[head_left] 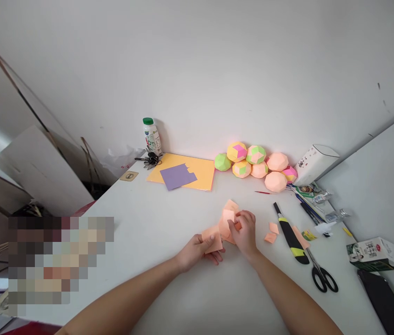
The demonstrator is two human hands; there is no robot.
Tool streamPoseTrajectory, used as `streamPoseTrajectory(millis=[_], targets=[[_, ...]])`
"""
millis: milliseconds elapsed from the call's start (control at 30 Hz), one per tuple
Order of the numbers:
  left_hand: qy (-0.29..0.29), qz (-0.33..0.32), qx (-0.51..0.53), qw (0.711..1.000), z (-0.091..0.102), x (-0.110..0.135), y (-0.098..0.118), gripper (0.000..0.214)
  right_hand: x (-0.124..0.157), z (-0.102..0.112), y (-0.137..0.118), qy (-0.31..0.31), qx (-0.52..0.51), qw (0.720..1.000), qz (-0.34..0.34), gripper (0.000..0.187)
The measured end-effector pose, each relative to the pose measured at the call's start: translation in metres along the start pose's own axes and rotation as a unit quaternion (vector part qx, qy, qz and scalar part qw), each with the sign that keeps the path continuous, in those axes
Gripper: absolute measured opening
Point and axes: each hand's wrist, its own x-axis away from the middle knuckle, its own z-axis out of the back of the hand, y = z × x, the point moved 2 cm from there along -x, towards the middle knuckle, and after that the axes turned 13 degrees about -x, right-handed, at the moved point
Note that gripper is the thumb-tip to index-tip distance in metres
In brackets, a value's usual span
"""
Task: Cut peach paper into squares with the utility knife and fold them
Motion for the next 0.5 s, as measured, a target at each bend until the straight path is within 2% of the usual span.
streamPoseTrajectory(millis=[67,133,167,233,333,400,500], targets=[[-0.005,-0.003,-0.008,1.000,0.000,0.001,0.000,0.056,0.001,0.000,0.004,0.020,0.035,0.999,-0.011,0.010],[-0.011,-0.004,-0.020,1.000,0.000,0.001,0.001,0.054,0.001,0.002,0.000,0.033,0.020,0.999,0.002,0.018],[-0.014,-0.003,-0.026,1.000,0.000,0.002,0.002,0.053,0.000,0.002,-0.003,0.022,-0.012,1.000,0.015,0.018],[-0.021,0.001,-0.038,0.999,0.000,0.002,0.003,0.052,0.001,0.002,-0.014,-0.046,-0.105,0.992,0.047,0.013],[-0.034,0.005,-0.060,0.998,-0.001,0.003,0.004,0.049,0.006,0.000,-0.028,-0.155,-0.204,0.961,0.102,0.016],[-0.047,0.005,-0.084,0.995,-0.001,0.003,0.005,0.048,0.010,-0.002,-0.033,-0.167,-0.197,0.957,0.129,0.020],[-0.055,-0.003,-0.094,0.994,-0.002,0.004,0.006,0.049,0.012,-0.005,-0.032,-0.150,-0.160,0.966,0.138,0.020]])
